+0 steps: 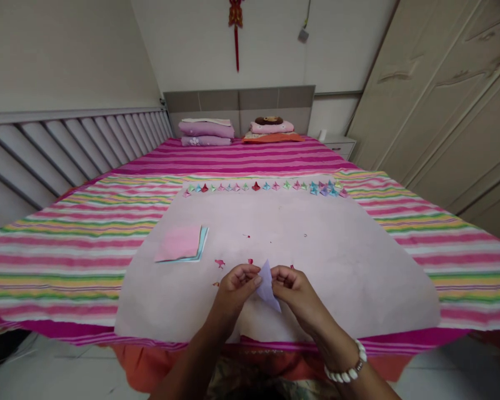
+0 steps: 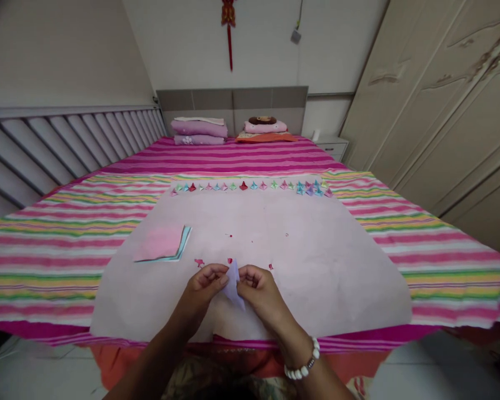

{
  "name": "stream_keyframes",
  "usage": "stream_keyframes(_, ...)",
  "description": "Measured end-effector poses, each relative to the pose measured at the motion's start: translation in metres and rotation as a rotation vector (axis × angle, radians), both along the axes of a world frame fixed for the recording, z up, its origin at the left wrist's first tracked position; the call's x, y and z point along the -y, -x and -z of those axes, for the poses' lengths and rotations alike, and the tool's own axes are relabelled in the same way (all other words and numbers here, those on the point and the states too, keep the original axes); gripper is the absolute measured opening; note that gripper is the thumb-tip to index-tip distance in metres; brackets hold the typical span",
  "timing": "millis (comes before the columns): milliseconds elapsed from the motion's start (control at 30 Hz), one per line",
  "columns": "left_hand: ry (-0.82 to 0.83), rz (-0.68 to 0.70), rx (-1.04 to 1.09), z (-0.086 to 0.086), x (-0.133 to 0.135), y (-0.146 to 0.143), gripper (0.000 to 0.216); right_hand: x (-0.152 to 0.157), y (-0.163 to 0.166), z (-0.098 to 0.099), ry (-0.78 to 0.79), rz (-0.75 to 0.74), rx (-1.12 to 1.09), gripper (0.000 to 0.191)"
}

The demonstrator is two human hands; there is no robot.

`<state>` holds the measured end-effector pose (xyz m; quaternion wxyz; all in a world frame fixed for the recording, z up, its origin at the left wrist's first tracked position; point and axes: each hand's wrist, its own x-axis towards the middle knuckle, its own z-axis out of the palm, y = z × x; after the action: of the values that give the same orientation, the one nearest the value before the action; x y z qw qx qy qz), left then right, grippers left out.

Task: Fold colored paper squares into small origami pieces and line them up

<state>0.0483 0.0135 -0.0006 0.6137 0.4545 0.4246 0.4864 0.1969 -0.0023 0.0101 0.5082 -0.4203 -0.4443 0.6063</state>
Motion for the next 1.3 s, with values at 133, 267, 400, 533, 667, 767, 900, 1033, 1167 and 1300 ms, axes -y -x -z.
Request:
stream_keyframes(133, -0.259, -0.23, -0.34, -0.002, 0.002, -0.002, 0.026, -0.002, 0.001, 0.007, -0.073, 0.137, 0.178, 0.009)
stream_keyframes(267, -0.295, -0.178, -0.418, -0.007, 0.011, -0.009, 0.024, 0.0, 0.005, 0.01, -0.269, 0.266, 0.447, 0.008)
stream_keyframes(400, -0.257, -0.136, -0.486, -0.01, 0.017, -0.017, 0.037, 0.004, 0.008, 0.008, -0.435, 0.301, 0.608, 0.013)
stream_keyframes(533, -0.339, -0.125, -0.617, -0.007, 0.016, -0.016, 0.031, 0.006, 0.009, 0.007, -0.491, 0.31, 0.661, 0.015)
stream_keyframes(667, -0.453, -0.102, -0.766, -0.004, 0.012, -0.011, 0.033, 0.006, 0.01, 0.006, -0.507, 0.339, 0.644, 0.014)
stream_keyframes(767, -0.497, -0.107, -0.832, -0.003, 0.01, -0.01, 0.032, 0.005, 0.01, 0.006, -0.513, 0.367, 0.612, 0.015)
stream_keyframes(900, -0.48, -0.075, -0.758, -0.004, 0.009, -0.008, 0.031, 0.002, 0.008, 0.011, -0.448, 0.363, 0.529, 0.017)
stream_keyframes(1033, -0.23, 0.009, -0.475, -0.007, 0.006, -0.006, 0.031, -0.002, 0.003, 0.016, -0.262, 0.322, 0.284, 0.016)
stream_keyframes(1167, -0.058, 0.082, -0.254, -0.015, 0.003, -0.001, 0.026, -0.004, 0.0, 0.014, -0.076, 0.287, 0.099, 0.013)
stream_keyframes(1300, 0.006, 0.159, -0.107, -0.019, 0.002, 0.006, 0.032, -0.004, -0.003, 0.01, -0.005, 0.272, -0.017, 0.012)
